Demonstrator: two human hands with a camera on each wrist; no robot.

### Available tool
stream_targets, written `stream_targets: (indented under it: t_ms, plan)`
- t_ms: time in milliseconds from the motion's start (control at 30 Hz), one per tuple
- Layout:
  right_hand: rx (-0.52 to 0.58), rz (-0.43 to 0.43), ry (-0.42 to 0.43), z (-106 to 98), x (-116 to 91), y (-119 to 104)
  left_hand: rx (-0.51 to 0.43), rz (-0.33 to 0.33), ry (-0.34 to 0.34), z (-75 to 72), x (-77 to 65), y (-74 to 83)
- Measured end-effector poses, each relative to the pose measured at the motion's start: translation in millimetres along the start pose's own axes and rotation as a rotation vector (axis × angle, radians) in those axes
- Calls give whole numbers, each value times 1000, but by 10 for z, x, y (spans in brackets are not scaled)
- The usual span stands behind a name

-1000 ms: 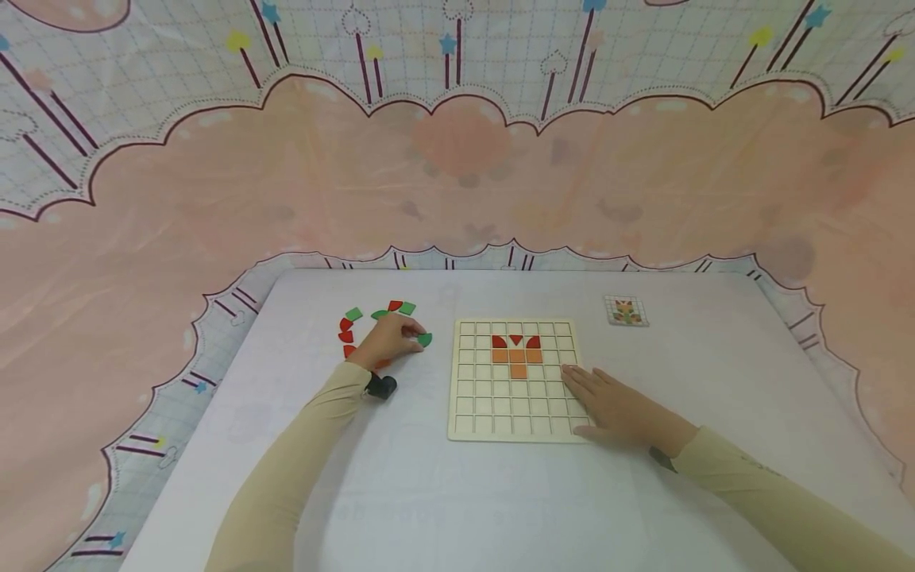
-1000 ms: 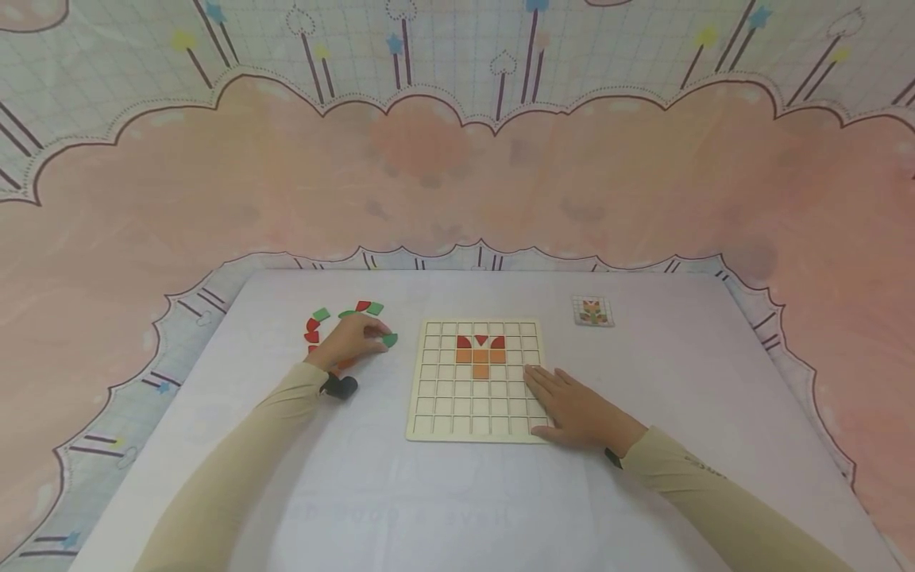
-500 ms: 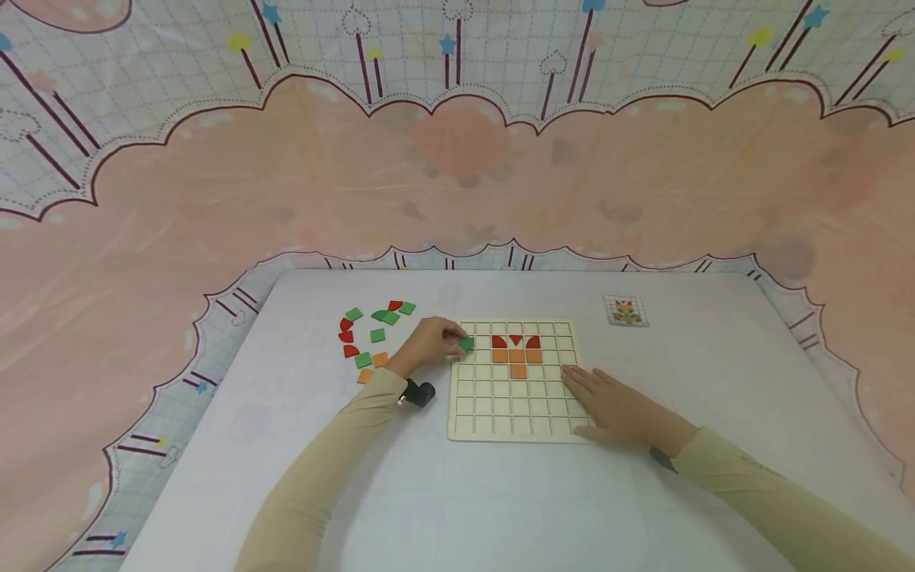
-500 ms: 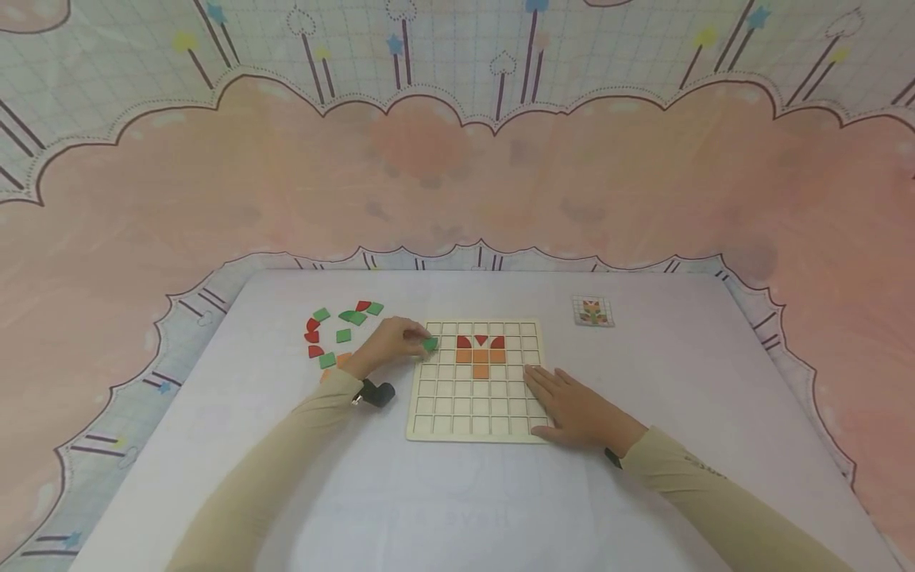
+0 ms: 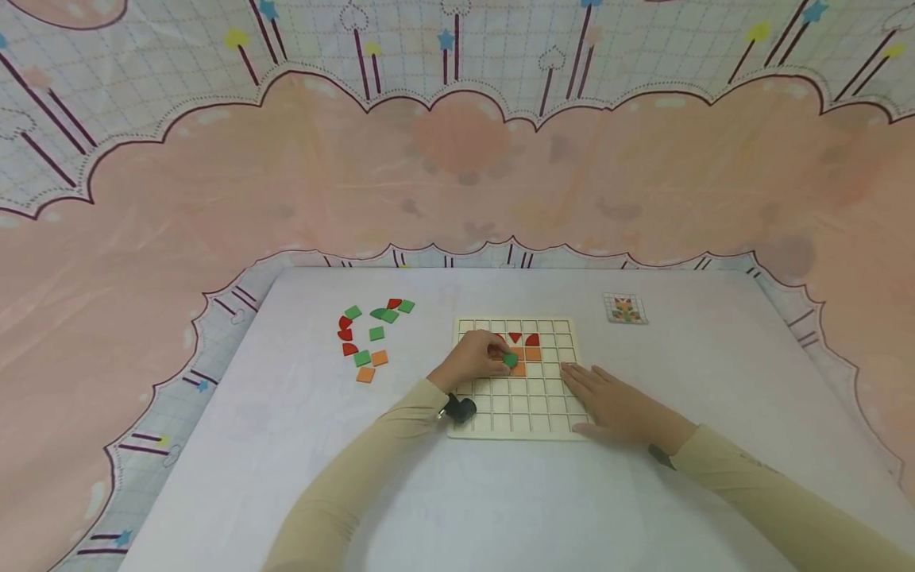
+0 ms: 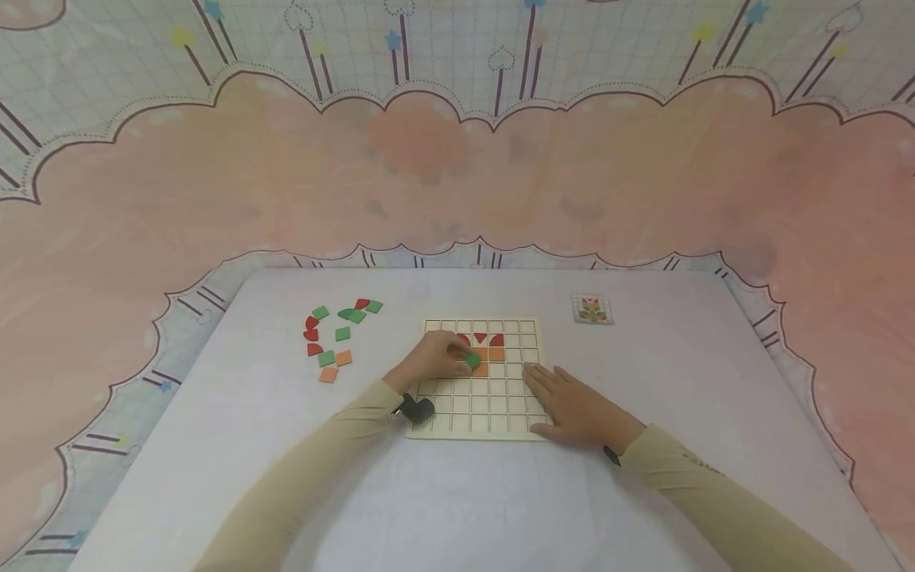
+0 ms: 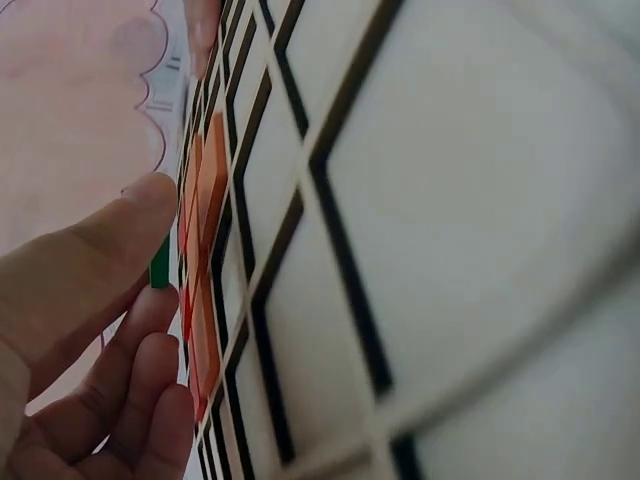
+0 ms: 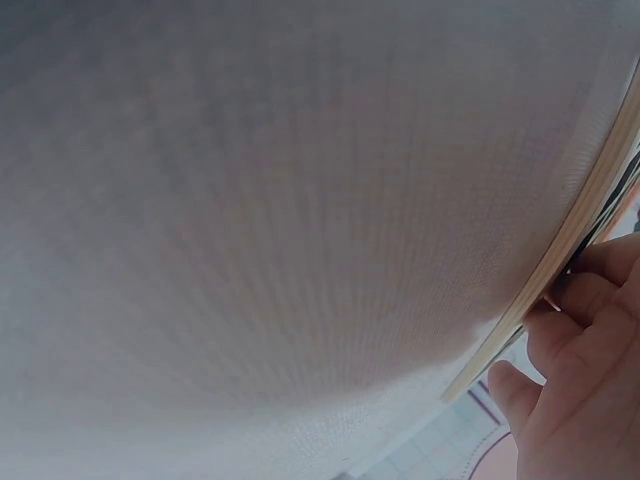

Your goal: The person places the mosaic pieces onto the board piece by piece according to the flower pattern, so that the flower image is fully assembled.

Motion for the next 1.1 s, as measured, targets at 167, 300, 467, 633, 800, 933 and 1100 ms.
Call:
stream_targets:
  t_ms: [167, 300, 467, 633, 800, 933, 1100]
  plan:
    - [0, -16, 9, 14, 7, 12, 4, 20, -19, 116, 31, 86]
    - [-19, -16, 1, 38, 13, 28, 25, 42, -27, 168, 60, 157]
    - [6, -18, 2, 30, 14, 28, 44, 54, -36, 233, 104, 194]
    - [9, -26, 12, 3, 6, 19, 85, 66, -43, 294, 162, 184]
    - [-9, -28, 23, 2, 5, 15, 108, 88, -43, 303, 186, 181]
    - [-9, -28, 29, -2, 4, 14, 108, 83, -35, 304, 199, 142]
    - [-7, -27, 23, 1, 6, 20, 113, 78, -32, 308, 207, 129]
Point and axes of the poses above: each hand's wrist, its own x-axis towards the middle knuckle, its own z-axis out of the palm, y = z × x, the point moved 7 cm from there along x, towards the middle knuckle, and after that the axes turned 5 degrees about -x, right-handed, at the moved point
